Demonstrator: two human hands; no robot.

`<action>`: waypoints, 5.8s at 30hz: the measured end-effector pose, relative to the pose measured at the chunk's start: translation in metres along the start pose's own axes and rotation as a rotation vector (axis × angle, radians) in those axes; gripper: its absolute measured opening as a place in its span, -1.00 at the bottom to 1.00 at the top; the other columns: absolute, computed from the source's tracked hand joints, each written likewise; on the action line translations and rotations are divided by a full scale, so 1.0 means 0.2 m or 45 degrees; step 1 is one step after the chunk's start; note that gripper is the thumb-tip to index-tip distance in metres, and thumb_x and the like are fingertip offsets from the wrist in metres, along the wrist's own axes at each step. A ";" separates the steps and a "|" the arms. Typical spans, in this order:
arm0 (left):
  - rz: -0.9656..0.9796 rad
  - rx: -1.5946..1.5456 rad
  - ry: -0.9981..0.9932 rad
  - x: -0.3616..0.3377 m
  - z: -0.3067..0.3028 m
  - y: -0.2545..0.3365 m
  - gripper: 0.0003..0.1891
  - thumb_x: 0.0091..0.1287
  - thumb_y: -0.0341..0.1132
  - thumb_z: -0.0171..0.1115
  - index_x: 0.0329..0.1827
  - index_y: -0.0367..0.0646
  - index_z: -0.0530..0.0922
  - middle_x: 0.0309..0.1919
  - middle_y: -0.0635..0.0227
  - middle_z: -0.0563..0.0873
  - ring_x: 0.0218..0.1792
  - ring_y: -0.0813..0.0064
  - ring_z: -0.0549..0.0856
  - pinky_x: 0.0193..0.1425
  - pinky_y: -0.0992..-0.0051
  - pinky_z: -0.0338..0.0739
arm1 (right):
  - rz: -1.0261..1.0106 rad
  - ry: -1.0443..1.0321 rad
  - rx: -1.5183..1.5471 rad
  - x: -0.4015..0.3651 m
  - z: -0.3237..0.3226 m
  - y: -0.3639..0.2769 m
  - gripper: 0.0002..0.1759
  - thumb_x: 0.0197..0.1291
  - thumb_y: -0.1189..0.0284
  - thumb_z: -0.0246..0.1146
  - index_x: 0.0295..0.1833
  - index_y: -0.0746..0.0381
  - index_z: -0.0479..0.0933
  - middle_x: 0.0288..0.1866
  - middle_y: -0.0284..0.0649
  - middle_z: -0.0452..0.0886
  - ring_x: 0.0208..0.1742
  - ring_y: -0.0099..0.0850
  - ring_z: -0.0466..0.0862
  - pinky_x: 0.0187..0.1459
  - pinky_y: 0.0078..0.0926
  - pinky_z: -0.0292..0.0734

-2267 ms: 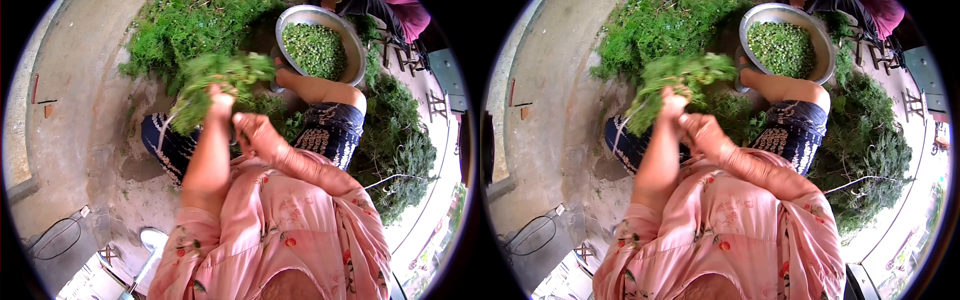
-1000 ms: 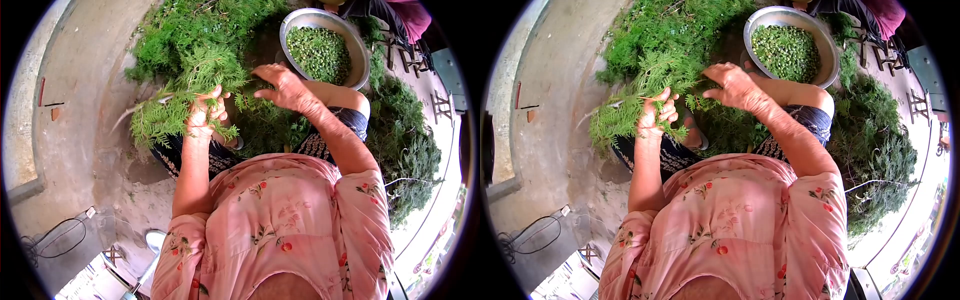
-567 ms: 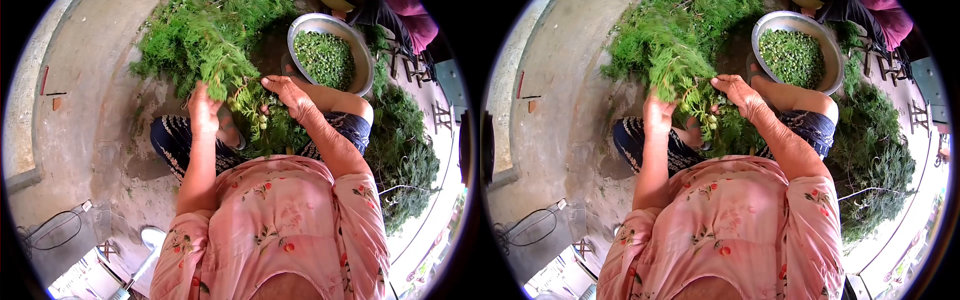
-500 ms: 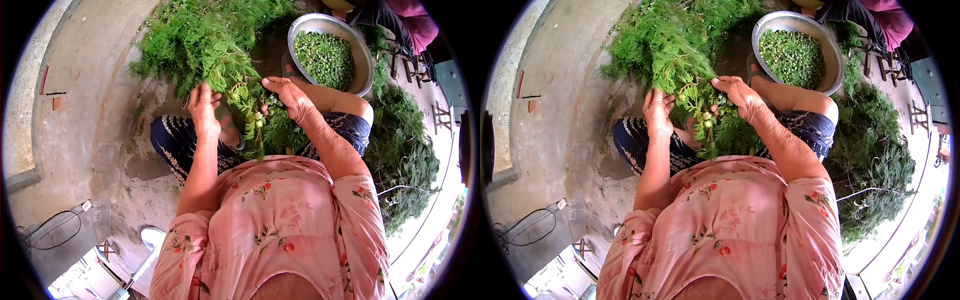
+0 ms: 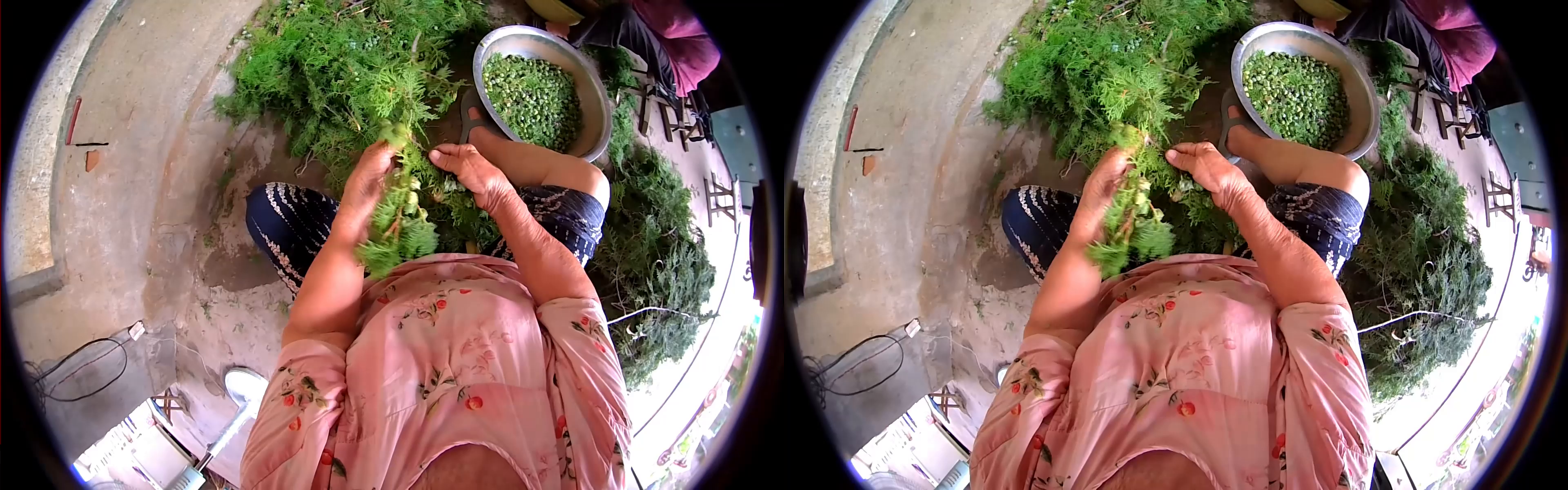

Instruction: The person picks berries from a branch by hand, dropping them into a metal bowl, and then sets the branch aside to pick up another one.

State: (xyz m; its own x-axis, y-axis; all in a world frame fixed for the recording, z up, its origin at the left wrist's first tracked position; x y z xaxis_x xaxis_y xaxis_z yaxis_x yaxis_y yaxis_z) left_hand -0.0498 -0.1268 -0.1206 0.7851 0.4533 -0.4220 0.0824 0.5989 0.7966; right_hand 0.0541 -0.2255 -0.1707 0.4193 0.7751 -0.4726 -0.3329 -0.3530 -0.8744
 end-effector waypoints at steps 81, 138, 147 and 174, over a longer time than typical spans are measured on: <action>0.337 -0.201 0.659 0.11 -0.14 -0.03 -0.73 0.09 -0.39 0.32 -0.20 -0.18 0.44 -0.42 0.40 0.55 -0.56 0.58 0.50 -0.61 0.61 0.37 | 0.057 0.179 0.759 -0.10 0.32 0.08 -0.67 0.10 0.28 0.27 -0.21 0.31 0.41 -0.49 -0.31 0.51 -0.58 -0.52 0.47 -0.61 -0.61 0.35; 0.592 0.038 0.397 0.12 -0.08 -0.02 -0.52 0.14 -0.53 0.20 0.13 -0.18 0.29 -0.32 0.39 0.51 -0.34 0.62 0.47 -0.25 0.59 0.37 | -0.609 0.284 -0.721 -0.11 0.11 -0.14 -0.58 -0.10 0.39 0.30 -0.12 0.40 0.43 -0.16 0.10 0.51 -0.11 -0.04 0.52 -0.08 -0.33 0.43; 0.527 -0.063 0.436 0.14 -0.06 -0.03 -0.60 0.26 -0.46 0.10 0.16 -0.26 0.27 -0.44 0.46 0.44 -0.49 0.67 0.40 -0.45 0.65 0.33 | -0.532 0.123 -0.727 -0.13 0.18 -0.14 -0.71 0.05 0.32 0.21 -0.35 0.38 0.47 -0.49 0.12 0.50 -0.41 0.00 0.52 -0.33 -0.25 0.42; 0.039 -0.766 -0.113 0.17 -0.23 0.03 -0.79 0.32 -0.22 0.04 -0.12 -0.14 0.42 -0.78 0.60 0.21 -0.81 0.69 0.15 -0.76 0.65 0.05 | -0.579 0.766 1.180 -0.02 -1.12 -0.16 -0.60 0.30 0.33 -0.02 0.15 0.35 0.22 0.07 -0.02 0.35 0.09 -0.13 0.44 0.15 -0.15 0.40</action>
State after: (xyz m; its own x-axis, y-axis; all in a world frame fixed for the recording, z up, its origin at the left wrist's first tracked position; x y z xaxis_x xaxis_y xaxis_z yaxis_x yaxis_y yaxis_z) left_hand -0.0513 -0.0773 -0.1492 0.8322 0.4347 -0.3443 -0.2820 0.8663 0.4122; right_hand 0.2530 -0.3340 -0.1657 0.9024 0.2744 -0.3322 -0.4307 0.5944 -0.6791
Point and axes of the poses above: each hand's wrist, its own x-axis towards the middle knuckle, its own z-axis out of the palm, y = z × x, the point moved 5 cm from there along x, towards the middle knuckle
